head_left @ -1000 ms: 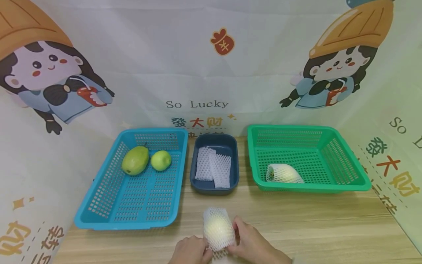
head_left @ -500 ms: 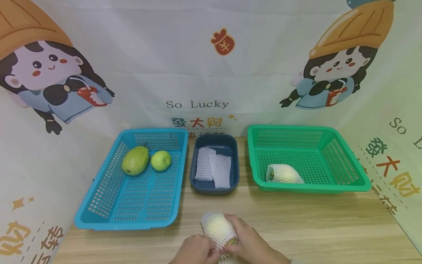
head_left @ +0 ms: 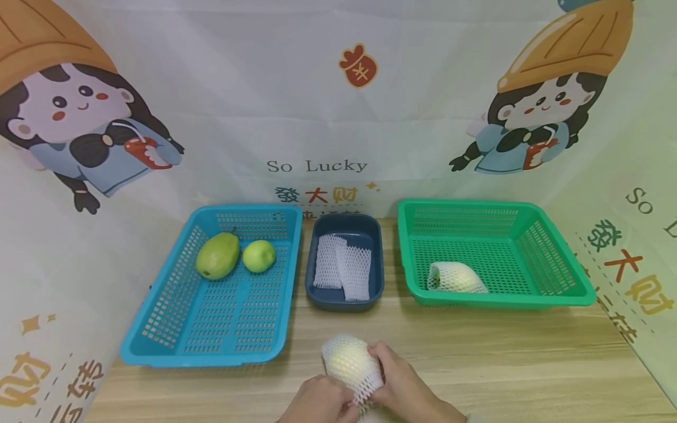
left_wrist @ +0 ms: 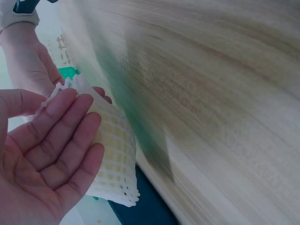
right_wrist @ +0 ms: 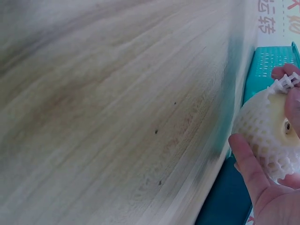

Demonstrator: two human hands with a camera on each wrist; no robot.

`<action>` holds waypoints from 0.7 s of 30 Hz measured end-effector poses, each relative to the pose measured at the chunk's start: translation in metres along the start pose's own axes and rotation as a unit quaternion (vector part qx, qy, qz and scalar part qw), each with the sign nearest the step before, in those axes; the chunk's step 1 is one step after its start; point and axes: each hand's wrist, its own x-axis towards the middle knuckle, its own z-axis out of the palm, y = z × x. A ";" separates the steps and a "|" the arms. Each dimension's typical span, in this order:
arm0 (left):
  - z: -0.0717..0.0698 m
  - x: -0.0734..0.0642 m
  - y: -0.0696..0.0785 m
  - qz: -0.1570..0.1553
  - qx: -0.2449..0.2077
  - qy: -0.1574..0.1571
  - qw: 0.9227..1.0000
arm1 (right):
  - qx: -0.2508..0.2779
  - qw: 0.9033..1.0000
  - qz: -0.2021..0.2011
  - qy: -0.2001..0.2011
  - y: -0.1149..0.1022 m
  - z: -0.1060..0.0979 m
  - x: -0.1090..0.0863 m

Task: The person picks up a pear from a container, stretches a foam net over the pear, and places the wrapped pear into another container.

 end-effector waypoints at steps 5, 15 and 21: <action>0.000 0.001 0.004 -0.010 0.008 -0.002 1.000 | 0.110 0.993 0.008 -0.052 0.003 -0.009 0.001; 0.004 0.000 0.000 0.050 0.166 0.055 0.983 | 0.432 0.888 0.112 -0.113 0.006 -0.030 0.007; 0.001 0.003 0.000 0.099 0.223 0.076 0.967 | 0.352 0.916 0.188 -0.028 -0.003 -0.023 0.012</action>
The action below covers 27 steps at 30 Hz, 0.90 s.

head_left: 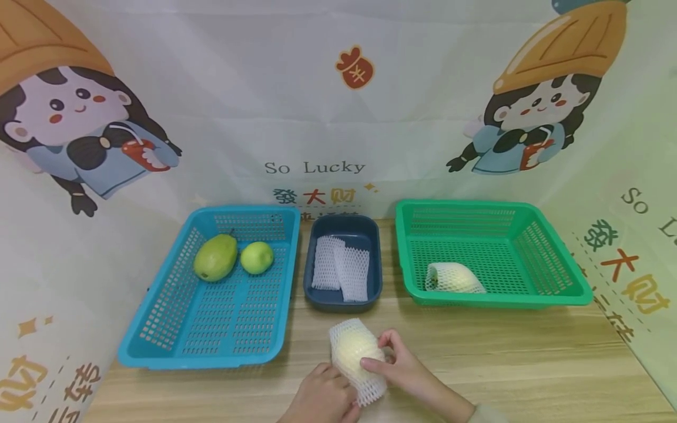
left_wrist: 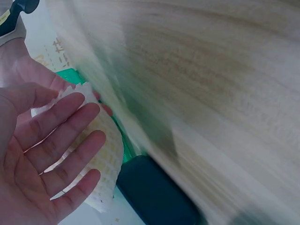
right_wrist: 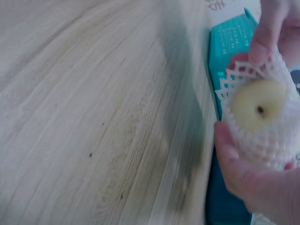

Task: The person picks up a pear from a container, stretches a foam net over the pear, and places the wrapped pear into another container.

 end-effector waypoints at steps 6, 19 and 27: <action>0.005 0.001 -0.005 0.063 0.029 0.103 0.992 | -0.065 0.995 0.020 0.067 -0.001 0.005 0.001; -0.004 -0.001 -0.016 0.075 -0.050 0.005 0.996 | -0.050 0.998 -0.041 0.017 -0.015 -0.008 0.002; -0.007 -0.007 -0.025 0.029 -0.043 0.022 0.998 | -0.103 0.987 -0.121 0.001 -0.032 -0.027 0.003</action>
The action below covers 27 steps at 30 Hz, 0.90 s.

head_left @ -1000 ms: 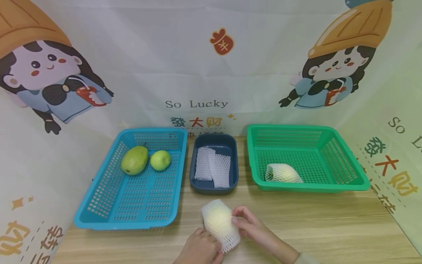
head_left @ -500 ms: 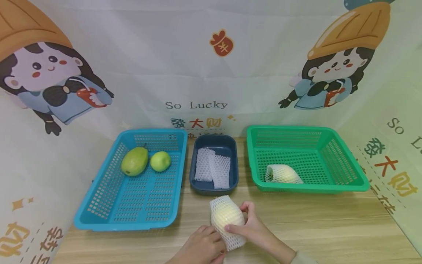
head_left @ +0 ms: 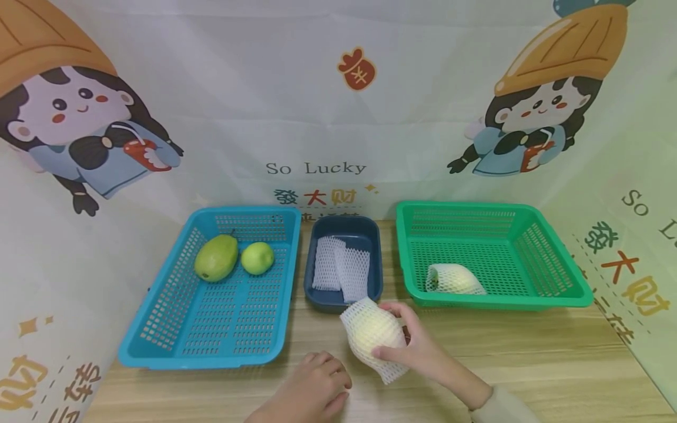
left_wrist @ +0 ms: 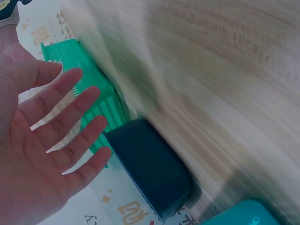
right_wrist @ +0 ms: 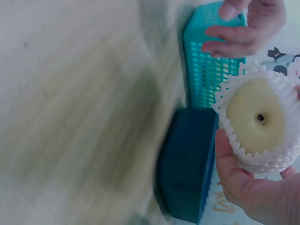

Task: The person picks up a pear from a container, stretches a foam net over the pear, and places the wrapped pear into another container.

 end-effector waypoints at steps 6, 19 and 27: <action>-0.008 0.000 -0.004 -0.073 -0.013 -0.031 0.997 | -0.029 0.999 -0.012 0.040 -0.015 -0.021 0.004; -0.020 0.000 -0.010 -0.126 -0.061 -0.068 0.988 | -0.118 0.989 -0.030 0.088 -0.042 -0.099 0.019; -0.019 -0.002 -0.011 -0.130 -0.060 -0.067 0.987 | -0.193 0.973 -0.016 0.124 -0.039 -0.149 0.033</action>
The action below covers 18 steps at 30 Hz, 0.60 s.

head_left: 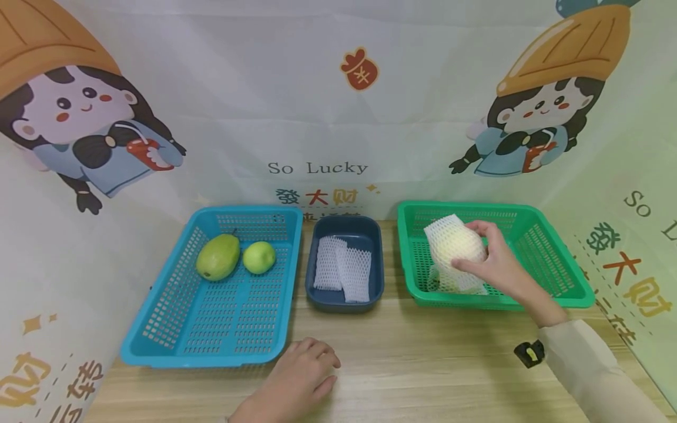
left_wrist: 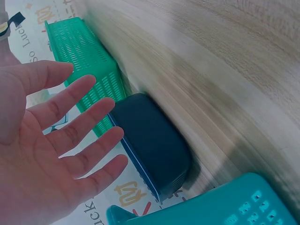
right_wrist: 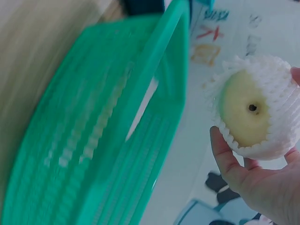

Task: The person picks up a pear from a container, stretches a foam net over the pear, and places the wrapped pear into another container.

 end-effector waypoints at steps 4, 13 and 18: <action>0.000 -0.001 0.000 0.003 0.003 0.003 1.000 | -0.057 0.998 0.005 -0.006 0.008 -0.015 0.012; -0.001 0.000 0.000 0.006 -0.001 -0.001 1.000 | -0.160 0.984 0.001 -0.076 0.019 -0.041 0.043; -0.002 0.001 0.000 0.004 -0.005 -0.006 1.000 | -0.198 0.973 0.025 -0.118 0.024 -0.048 0.058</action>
